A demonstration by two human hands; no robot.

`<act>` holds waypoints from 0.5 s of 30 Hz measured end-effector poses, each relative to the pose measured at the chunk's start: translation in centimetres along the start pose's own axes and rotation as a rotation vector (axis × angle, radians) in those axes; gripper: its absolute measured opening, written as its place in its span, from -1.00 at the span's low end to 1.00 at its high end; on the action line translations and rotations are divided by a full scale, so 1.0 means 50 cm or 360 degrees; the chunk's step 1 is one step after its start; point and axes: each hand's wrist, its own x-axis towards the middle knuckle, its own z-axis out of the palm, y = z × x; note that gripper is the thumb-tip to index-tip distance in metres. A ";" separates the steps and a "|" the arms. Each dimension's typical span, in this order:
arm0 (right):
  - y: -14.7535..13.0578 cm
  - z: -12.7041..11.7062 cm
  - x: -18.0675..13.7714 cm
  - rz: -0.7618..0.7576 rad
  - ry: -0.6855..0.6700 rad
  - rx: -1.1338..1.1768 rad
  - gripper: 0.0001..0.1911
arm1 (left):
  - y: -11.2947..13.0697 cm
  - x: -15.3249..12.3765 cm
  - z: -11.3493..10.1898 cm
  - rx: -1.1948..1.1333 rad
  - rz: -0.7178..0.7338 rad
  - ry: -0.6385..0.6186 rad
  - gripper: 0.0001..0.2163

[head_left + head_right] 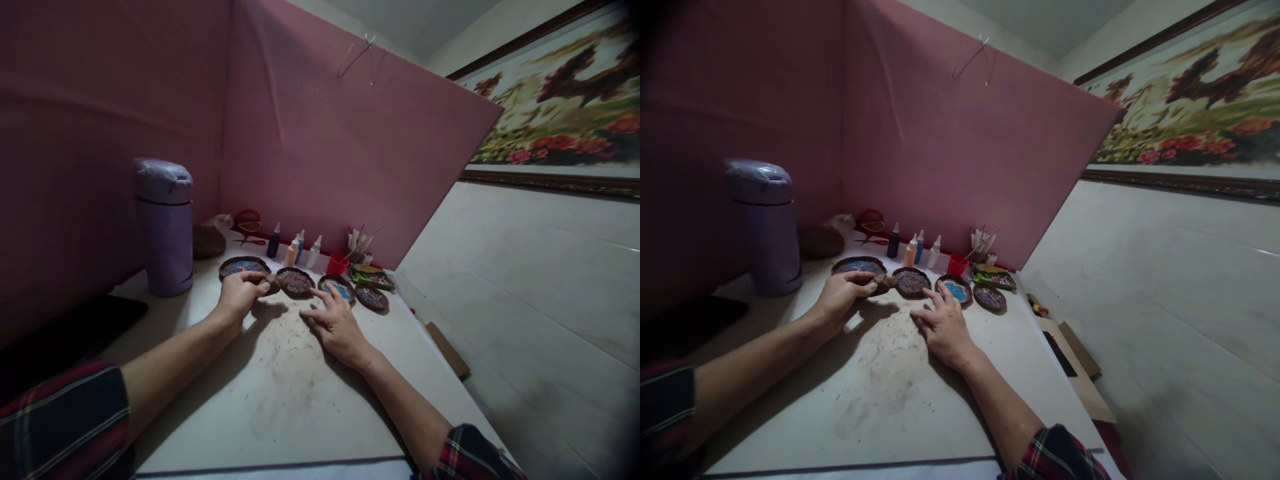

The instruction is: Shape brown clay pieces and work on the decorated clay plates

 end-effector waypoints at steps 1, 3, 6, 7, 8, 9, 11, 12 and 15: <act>-0.001 0.000 0.002 0.0028 0.0017 -0.0015 -0.76 | 0.000 0.000 0.000 0.0001 -0.0001 0.0007 -0.73; -0.001 0.001 0.004 0.0026 0.0015 0.0012 -0.76 | 0.000 0.001 0.000 0.0007 -0.0003 0.0012 -0.72; 0.002 0.002 0.004 -0.0077 -0.0052 0.0121 -0.78 | 0.000 0.001 0.000 0.0022 -0.0001 0.0006 -0.71; 0.003 0.002 0.004 -0.0090 -0.0058 0.0131 -0.78 | 0.000 0.001 0.000 0.0028 0.0001 0.0006 -0.71; 0.004 0.002 0.004 -0.0078 -0.0049 0.0116 -0.78 | 0.000 0.001 -0.001 0.0032 0.0003 0.0007 -0.72; 0.006 0.002 0.004 -0.0045 -0.0028 0.0083 -0.78 | 0.000 0.001 -0.001 0.0037 0.0006 0.0008 -0.72; 0.006 0.000 0.004 0.0026 0.0007 0.0020 -0.77 | 0.000 0.001 0.000 0.0046 0.0009 0.0006 -0.72; 0.005 -0.001 0.004 0.0032 0.0004 0.0017 -0.77 | 0.000 0.001 0.000 0.0049 0.0010 0.0002 -0.72; -0.002 -0.008 -0.001 -0.0100 -0.0100 0.0129 -0.79 | -0.001 0.002 0.000 0.0048 0.0011 -0.0010 -0.72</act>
